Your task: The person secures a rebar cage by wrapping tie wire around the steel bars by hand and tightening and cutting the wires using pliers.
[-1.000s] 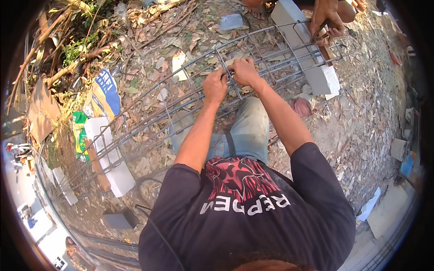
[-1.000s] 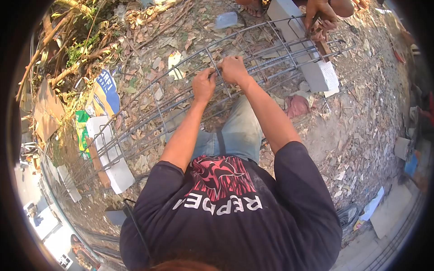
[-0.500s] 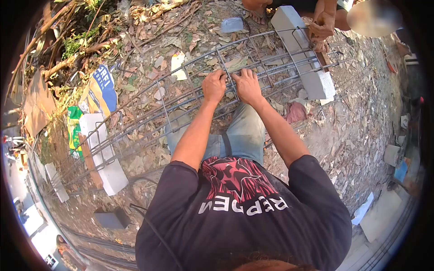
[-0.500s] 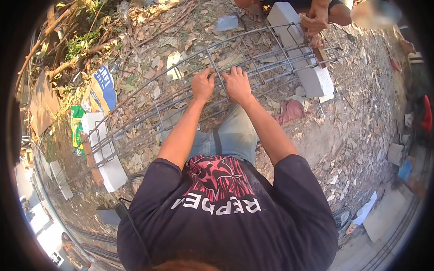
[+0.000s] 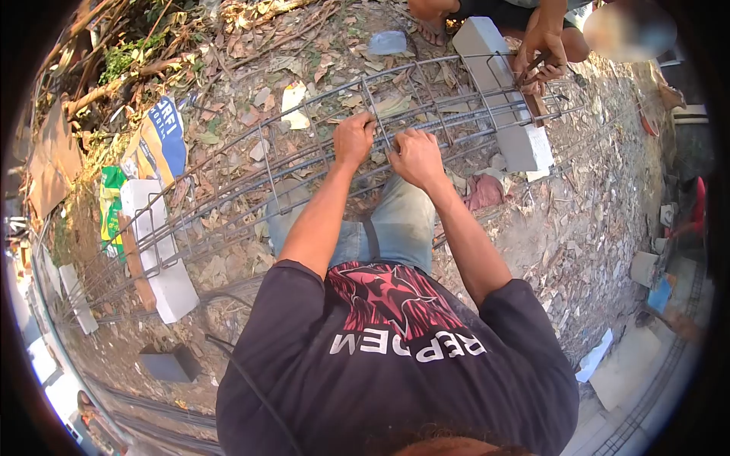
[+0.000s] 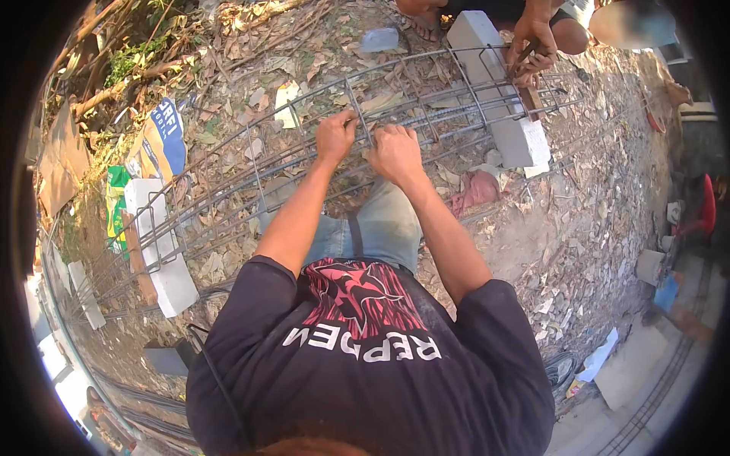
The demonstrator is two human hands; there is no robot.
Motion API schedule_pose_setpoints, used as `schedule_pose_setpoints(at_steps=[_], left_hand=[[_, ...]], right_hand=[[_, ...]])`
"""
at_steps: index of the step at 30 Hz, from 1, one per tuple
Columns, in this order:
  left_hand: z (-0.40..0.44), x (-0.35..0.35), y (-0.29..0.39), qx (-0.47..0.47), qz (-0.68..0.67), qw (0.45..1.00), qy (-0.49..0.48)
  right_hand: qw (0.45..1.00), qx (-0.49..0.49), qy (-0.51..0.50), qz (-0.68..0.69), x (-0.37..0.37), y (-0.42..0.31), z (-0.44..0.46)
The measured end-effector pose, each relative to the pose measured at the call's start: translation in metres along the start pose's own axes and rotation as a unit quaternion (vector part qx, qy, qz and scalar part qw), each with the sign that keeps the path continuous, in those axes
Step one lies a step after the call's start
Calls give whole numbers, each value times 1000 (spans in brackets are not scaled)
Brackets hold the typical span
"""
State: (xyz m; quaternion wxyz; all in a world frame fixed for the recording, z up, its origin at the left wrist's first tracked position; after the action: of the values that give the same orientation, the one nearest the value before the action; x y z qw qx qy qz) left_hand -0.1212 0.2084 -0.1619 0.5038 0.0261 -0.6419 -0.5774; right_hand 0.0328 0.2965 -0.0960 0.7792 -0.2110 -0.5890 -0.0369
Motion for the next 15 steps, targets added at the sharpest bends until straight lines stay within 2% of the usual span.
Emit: schedule_pose_setpoints(at_steps=[3, 6, 10, 12, 14, 15], left_hand=[[2, -4, -2, -15, -5, 1000, 4], [-1, -11, -12, -28, -2, 999, 16], [0, -9, -10, 4, -1, 1000, 9], [1, -4, -7, 7, -5, 1000, -2], [-2, -8, -12, -9, -12, 1000, 6], [-3, -9, -12, -17, -19, 1000, 16]], right_hand=[[991, -68, -109, 45, 14, 7, -30], [967, -161, -195, 44, 44, -21, -38], [951, -189, -186, 161, 45, -24, -54], [982, -96, -147, 72, 58, -24, -71], [983, -94, -148, 51, 67, -25, -89], [975, -135, -163, 74, 68, -24, -94]])
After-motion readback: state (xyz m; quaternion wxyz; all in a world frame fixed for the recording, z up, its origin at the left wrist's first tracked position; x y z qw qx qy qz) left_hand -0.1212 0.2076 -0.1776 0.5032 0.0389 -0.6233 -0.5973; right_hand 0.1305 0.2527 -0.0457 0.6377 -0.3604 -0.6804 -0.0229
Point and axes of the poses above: each hand's wrist, its own z-axis towards the middle knuckle, its own x-axis out of the back of the hand, y = z × x, the point moved 1 cm from there along z, towards the middle knuckle, and after that the axes turned 4 degrees about -y, right-handed, at the moved point
